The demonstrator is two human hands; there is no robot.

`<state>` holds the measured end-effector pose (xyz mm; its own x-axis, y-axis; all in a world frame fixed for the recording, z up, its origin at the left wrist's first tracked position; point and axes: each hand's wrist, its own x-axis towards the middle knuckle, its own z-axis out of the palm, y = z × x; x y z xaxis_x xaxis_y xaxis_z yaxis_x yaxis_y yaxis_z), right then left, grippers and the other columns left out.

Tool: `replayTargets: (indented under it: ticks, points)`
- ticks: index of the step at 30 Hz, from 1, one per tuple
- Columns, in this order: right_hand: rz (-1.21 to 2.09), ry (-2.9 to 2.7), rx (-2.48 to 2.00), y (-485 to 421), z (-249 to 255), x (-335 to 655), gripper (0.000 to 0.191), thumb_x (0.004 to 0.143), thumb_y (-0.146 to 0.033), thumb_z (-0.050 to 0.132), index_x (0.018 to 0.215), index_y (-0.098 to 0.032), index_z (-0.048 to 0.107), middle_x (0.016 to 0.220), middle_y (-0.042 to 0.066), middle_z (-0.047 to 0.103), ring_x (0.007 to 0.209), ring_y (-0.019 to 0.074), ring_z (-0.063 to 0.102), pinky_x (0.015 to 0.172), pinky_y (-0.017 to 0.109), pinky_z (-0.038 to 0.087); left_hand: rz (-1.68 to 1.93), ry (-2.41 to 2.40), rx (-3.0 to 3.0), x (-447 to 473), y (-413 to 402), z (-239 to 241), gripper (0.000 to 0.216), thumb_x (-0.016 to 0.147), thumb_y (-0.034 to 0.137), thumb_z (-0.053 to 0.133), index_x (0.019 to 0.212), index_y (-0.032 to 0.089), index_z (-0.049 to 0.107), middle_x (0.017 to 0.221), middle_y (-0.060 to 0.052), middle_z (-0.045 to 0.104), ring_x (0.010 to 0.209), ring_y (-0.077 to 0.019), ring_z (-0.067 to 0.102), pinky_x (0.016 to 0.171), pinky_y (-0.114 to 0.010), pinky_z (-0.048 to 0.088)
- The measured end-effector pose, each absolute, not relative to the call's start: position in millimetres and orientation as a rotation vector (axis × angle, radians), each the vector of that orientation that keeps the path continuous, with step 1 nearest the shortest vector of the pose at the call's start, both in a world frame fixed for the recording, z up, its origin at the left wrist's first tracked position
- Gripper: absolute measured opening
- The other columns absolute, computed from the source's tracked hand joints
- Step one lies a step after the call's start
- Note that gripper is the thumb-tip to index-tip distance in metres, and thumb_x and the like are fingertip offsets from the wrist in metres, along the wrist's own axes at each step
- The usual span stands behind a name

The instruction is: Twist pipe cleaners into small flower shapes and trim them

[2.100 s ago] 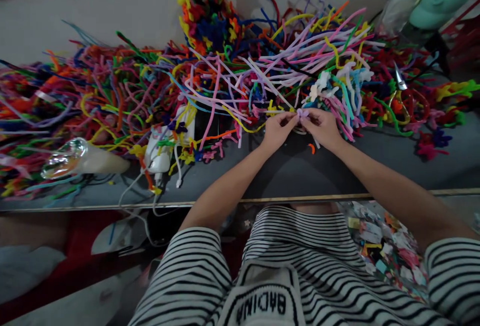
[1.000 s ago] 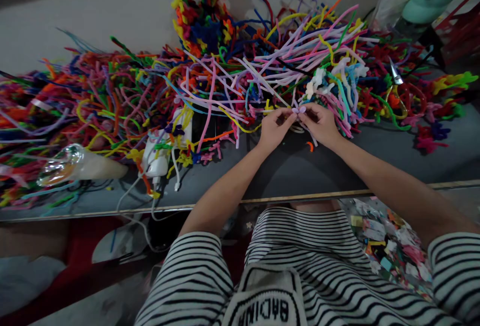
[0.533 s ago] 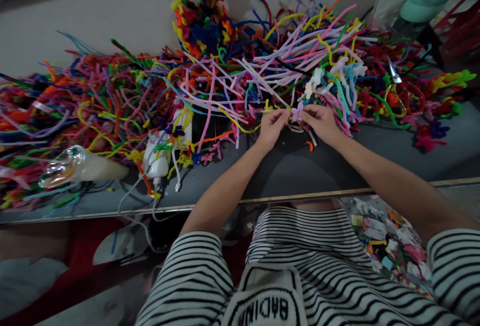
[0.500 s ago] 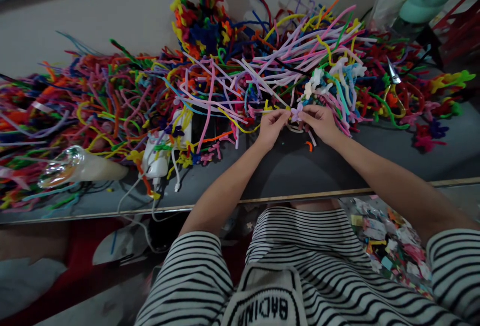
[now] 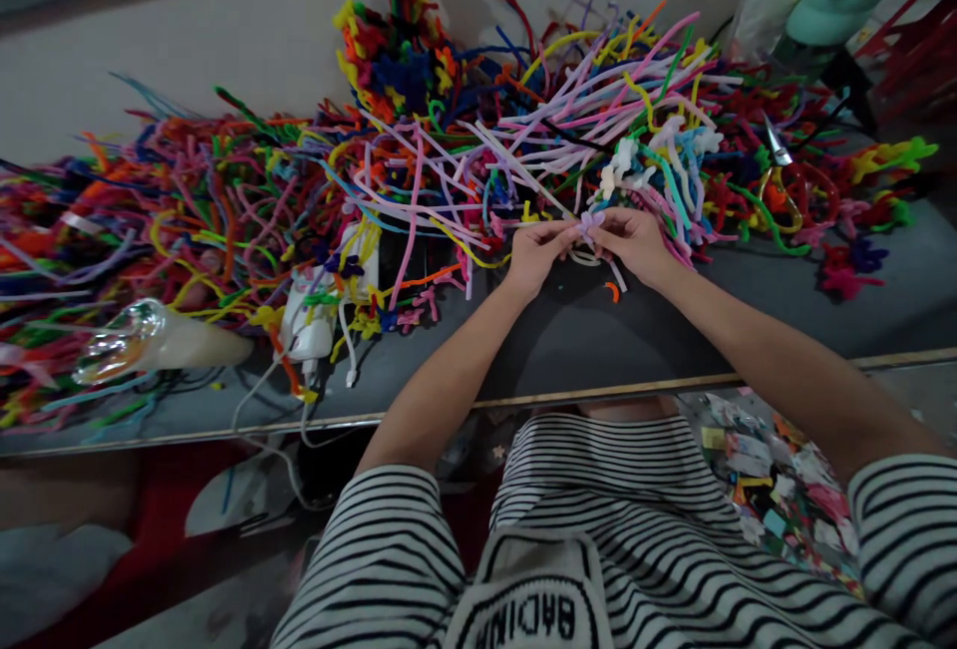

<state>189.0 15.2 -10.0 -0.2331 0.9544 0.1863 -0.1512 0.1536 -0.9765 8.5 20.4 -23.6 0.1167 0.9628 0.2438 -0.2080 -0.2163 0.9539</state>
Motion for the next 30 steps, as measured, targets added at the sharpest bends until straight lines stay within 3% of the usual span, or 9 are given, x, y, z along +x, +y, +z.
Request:
replayTargets:
  ticks: [5,17,26,30]
  points:
    - [1.351,-1.387,-0.802,14.8,-9.9,191.5,0.044,0.071,-0.054,0.089,0.087,-0.02,0.067,0.072,-0.002,0.065,0.056,0.0092,0.057,0.052,0.025,0.047,1.3,0.758,1.278,7.4,21.8,-23.5,0.037,0.064,0.055,0.094,0.082,0.024,0.085,0.066,0.002,0.071,0.056,-0.0042,0.055,0.055,-0.018,0.045]
    - [1.298,-1.394,-0.927,13.6,-10.7,188.4,0.053,0.056,-0.053,0.096,0.07,-0.02,0.057,0.06,-0.004,0.06,0.048,0.0087,0.054,0.044,0.023,0.043,1.275,0.869,1.503,8.8,18.4,-28.2,0.038,0.069,0.047,0.092,0.083,0.016,0.074,0.076,0.001,0.071,0.068,-0.0088,0.063,0.068,-0.023,0.052]
    - [1.189,-1.388,-0.923,12.1,-6.3,183.7,0.051,0.069,-0.067,0.086,0.09,-0.021,0.073,0.072,0.0,0.068,0.055,0.0115,0.058,0.045,0.025,0.044,1.35,0.968,1.672,9.1,17.1,-28.1,0.047,0.082,0.059,0.079,0.109,0.02,0.071,0.08,0.0,0.073,0.066,-0.0101,0.065,0.063,-0.023,0.049]
    - [1.16,-1.436,-0.901,12.4,-7.0,184.1,0.051,0.074,-0.069,0.081,0.091,-0.022,0.074,0.074,0.001,0.068,0.055,0.0112,0.058,0.044,0.024,0.044,1.427,0.924,1.597,6.4,21.0,-28.4,0.045,0.087,0.064,0.071,0.104,0.022,0.074,0.086,-0.003,0.075,0.074,-0.0132,0.069,0.068,-0.026,0.054]
